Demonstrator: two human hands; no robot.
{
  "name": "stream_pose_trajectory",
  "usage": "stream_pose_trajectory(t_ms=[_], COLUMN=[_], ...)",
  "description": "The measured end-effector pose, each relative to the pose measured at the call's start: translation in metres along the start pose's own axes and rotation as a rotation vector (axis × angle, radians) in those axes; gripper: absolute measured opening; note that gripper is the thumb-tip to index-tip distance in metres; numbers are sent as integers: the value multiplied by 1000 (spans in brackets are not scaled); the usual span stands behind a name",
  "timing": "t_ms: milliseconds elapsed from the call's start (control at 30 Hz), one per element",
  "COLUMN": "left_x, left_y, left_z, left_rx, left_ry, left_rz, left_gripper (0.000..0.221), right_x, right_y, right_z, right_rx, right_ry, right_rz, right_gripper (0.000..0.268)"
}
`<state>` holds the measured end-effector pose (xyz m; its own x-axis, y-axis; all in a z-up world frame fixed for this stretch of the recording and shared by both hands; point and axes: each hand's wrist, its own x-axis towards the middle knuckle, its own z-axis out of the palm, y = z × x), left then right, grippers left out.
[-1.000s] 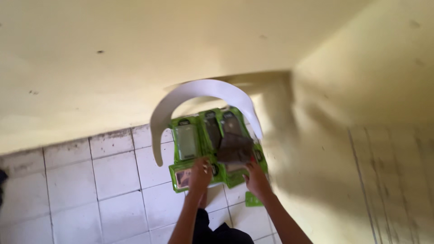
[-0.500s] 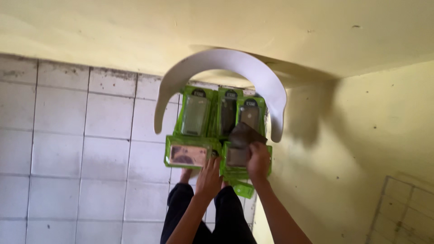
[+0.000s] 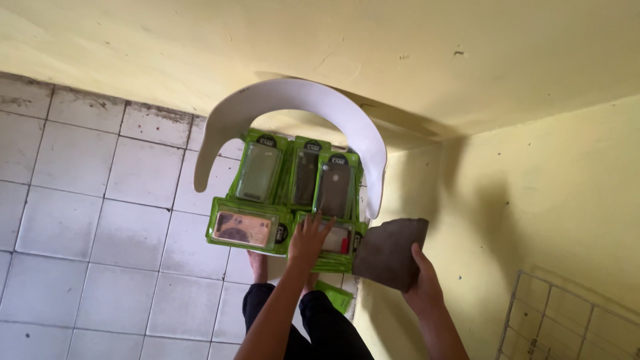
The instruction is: The person picks up packaged phone cases from a white plastic chair, wipes them with a cloth, and hangs them on a wall-mounted wire grid display. The person repeats this process for multiple items, moving between the chair and the wall display.
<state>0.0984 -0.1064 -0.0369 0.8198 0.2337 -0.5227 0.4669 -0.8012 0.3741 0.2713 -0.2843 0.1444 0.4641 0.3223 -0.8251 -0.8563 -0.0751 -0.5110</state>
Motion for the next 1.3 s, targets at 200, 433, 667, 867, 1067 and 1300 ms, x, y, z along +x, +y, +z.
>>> stream_pose_trajectory(t_ms=[200,433,667,867,1067,1300], left_x=[-9,-26,-111,-144,-168,-330], left_y=[1,4,-1,37,2,-45], left_z=[-17,-60,-79,-43,-81,-176], left_rx=[-4,-90,-1178,-2343,-2609,-2668], left_ry=[-20,-87,137,440,1111,1366], left_rz=[23,29,124,349,385,157], left_gripper=[108,120,100,82,65,81], right_x=[-8,-24,-51,-62,-131,-179], right_y=[6,13,-35,8,89,159], right_z=[-7,-29,41,231,324,312], right_rx=[14,197,-37,-570,-1057,-1521], right_ry=[180,132,-89,-451,-817,-1331], right_rz=[109,65,-54,-380,-729,-1297], right_gripper=[55,58,58,65,74,85])
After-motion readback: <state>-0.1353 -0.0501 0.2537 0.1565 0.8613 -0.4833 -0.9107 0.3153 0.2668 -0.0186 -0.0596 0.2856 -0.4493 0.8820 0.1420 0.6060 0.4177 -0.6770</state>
